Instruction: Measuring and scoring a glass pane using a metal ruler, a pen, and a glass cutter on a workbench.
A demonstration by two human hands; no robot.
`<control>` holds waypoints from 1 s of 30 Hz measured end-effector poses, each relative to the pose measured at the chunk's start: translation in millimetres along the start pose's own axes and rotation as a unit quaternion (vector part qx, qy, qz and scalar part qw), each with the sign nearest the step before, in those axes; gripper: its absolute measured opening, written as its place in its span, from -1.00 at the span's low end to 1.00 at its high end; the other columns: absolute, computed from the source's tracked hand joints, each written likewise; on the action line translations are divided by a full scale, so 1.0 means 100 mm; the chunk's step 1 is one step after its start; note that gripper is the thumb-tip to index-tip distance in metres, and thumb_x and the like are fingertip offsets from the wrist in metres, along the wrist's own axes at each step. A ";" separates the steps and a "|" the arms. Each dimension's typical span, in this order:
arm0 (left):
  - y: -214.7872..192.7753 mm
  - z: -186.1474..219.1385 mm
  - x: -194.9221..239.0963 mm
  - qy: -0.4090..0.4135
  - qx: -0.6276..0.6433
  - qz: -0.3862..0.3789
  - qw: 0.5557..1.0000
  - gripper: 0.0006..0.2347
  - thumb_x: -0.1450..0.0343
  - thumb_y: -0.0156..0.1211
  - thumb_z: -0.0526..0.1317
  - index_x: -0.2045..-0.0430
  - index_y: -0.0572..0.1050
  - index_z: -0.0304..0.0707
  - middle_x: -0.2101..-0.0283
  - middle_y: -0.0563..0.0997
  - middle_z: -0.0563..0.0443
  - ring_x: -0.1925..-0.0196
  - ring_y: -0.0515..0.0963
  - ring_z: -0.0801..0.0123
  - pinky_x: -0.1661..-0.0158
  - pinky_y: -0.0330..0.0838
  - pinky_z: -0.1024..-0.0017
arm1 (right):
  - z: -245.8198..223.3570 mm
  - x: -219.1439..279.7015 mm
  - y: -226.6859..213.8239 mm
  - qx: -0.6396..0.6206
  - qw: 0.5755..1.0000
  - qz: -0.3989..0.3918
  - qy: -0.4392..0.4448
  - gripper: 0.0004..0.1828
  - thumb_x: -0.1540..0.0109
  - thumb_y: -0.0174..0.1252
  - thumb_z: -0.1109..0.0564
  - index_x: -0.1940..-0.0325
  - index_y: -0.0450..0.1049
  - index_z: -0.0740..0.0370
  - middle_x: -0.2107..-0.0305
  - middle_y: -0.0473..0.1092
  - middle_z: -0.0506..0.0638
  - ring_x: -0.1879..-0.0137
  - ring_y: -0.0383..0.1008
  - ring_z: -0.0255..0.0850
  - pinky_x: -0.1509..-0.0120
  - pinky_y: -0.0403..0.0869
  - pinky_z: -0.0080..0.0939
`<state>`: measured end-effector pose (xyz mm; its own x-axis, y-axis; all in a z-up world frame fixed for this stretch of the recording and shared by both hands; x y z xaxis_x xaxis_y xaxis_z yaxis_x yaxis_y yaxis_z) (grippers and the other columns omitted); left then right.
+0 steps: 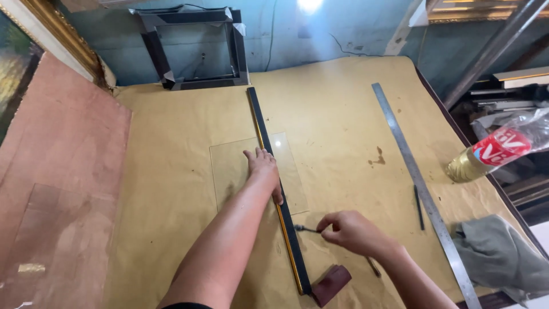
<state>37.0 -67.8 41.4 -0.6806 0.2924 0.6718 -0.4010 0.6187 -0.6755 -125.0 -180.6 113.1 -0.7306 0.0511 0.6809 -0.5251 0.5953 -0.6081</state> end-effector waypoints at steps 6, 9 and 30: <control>-0.08 -0.01 0.13 -0.029 0.041 0.036 0.998 -0.02 0.03 0.24 0.30 -0.18 -0.07 -0.22 -0.29 -0.04 -0.06 -0.34 -0.17 0.15 -0.16 -0.22 -0.12 | 1.04 -0.57 -0.08 -0.056 0.974 0.217 0.036 -0.59 -0.09 -0.02 -0.15 -0.04 0.30 -0.21 0.65 0.48 -0.23 0.24 0.47 -0.29 0.04 0.38 -0.22; -0.01 0.02 -0.03 -0.031 0.027 0.035 0.999 0.03 0.09 0.23 0.36 -0.17 -0.08 -0.21 -0.28 -0.05 -0.05 -0.33 -0.17 0.16 -0.16 -0.22 -0.13 | 1.20 -0.47 -0.17 -0.065 0.966 0.236 0.084 -0.52 -0.07 -0.03 -0.22 -0.07 0.28 -0.18 0.44 0.51 -0.28 0.09 0.43 -0.24 -0.09 0.34 -0.17; 0.06 0.04 -0.20 -0.041 -0.016 0.039 0.998 0.05 0.11 0.21 0.41 -0.17 -0.06 -0.22 -0.28 -0.02 -0.05 -0.33 -0.15 0.18 -0.15 -0.19 -0.12 | 0.99 -0.29 0.22 -0.041 0.984 0.153 0.086 -0.72 -0.07 0.06 -0.09 0.29 0.44 0.11 0.41 0.46 0.02 0.16 0.45 -0.07 0.10 0.40 -0.14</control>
<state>46.5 -72.9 22.8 -0.7578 0.2799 0.5894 -0.3260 0.6201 -0.7136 -159.0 -248.6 39.7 -0.7609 0.3674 0.5347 -0.2511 0.5932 -0.7649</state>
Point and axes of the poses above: each hand's wrist, its own x-axis away from the middle knuckle, its own y-axis out of the palm, z = x × y, the point moved 3 cm from there along -x, towards the middle knuckle
